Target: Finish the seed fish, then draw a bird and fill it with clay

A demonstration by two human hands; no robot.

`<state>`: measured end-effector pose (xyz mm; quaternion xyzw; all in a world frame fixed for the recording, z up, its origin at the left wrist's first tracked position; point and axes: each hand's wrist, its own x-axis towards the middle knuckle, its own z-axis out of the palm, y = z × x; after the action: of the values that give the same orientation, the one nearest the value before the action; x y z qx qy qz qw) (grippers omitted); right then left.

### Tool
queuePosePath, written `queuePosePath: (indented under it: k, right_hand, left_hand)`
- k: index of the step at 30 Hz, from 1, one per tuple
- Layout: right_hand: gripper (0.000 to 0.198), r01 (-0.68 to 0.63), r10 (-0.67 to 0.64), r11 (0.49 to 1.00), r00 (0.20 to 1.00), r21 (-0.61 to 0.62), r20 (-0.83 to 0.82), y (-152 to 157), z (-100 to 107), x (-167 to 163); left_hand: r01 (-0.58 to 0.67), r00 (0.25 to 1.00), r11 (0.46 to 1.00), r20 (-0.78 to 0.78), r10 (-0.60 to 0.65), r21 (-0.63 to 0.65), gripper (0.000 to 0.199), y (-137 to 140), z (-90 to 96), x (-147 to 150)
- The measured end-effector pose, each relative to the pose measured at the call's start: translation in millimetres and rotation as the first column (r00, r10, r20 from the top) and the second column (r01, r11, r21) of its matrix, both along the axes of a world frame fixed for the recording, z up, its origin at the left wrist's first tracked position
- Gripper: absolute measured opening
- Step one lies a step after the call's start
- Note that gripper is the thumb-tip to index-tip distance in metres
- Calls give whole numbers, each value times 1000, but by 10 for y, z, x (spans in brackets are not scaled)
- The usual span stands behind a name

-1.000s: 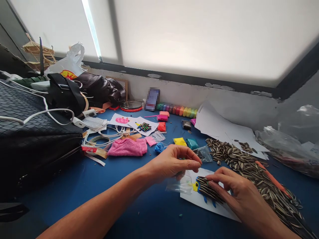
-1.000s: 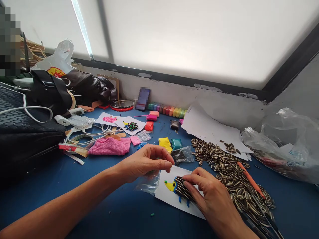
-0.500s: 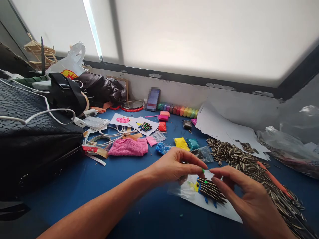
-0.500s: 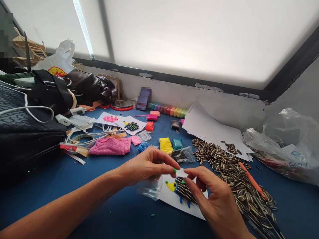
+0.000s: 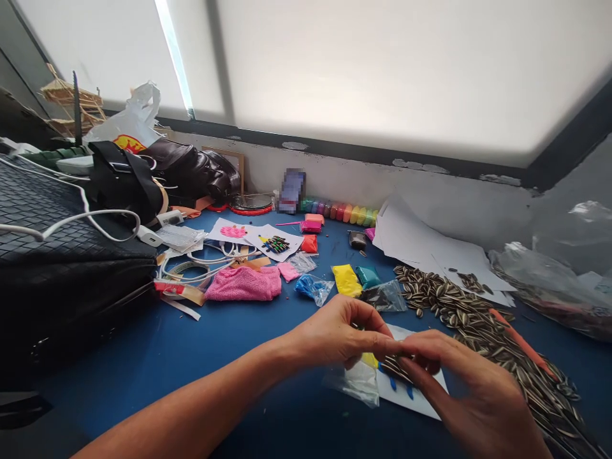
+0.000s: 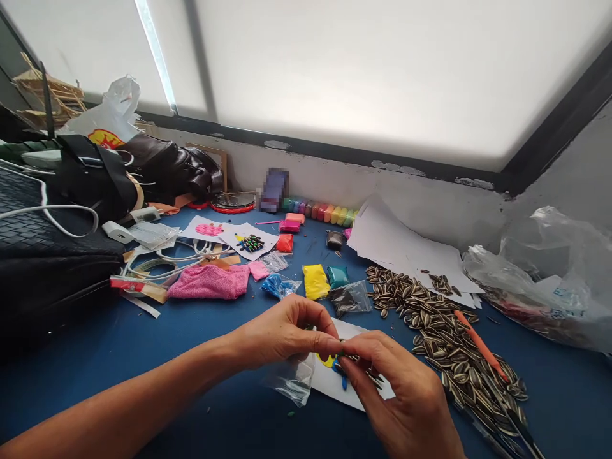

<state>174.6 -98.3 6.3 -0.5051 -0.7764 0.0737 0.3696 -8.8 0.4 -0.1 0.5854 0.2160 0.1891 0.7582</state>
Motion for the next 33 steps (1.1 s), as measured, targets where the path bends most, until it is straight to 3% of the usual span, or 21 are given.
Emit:
queuePosePath:
  k: [4,15,18,21,23,25,27,30,33]
  right_hand:
    - [21,9,-11,998,999,67,38,-18,-21,-6]
    - [19,37,-51,993,992,113,119,-48,15,-45]
    - [15,48,-71,988,985,149,156,-34,37,-96]
    - [12,65,-92,984,983,163,162,-35,45,-146]
    - [12,75,-87,994,986,85,142,-53,52,-155]
    - [13,86,-81,993,995,-82,60,-77,70,-135]
    - [15,75,-106,960,989,-270,-102,-92,100,-90]
    - [18,-8,-152,904,929,-427,-339,-74,156,-10]
    - [17,-85,-129,894,891,-440,-434,-30,206,35]
  left_hand:
    - [17,1000,1000,-16,-17,-4,47,-10,21,-16]
    - [46,996,998,-74,-43,47,52,-23,57,-25]
    - [45,995,997,-87,-40,57,44,-48,51,-16]
    - [-2,991,985,-134,25,171,24,-95,46,0]
    - [-22,987,965,-146,62,260,13,-114,54,6]
    - [-43,986,949,-142,92,313,8,-103,75,4]
    - [-77,982,944,-139,128,321,8,-60,105,-11]
    - [-91,990,978,-91,110,185,13,24,149,-54]
    - [-87,996,995,9,87,40,20,77,170,-89]
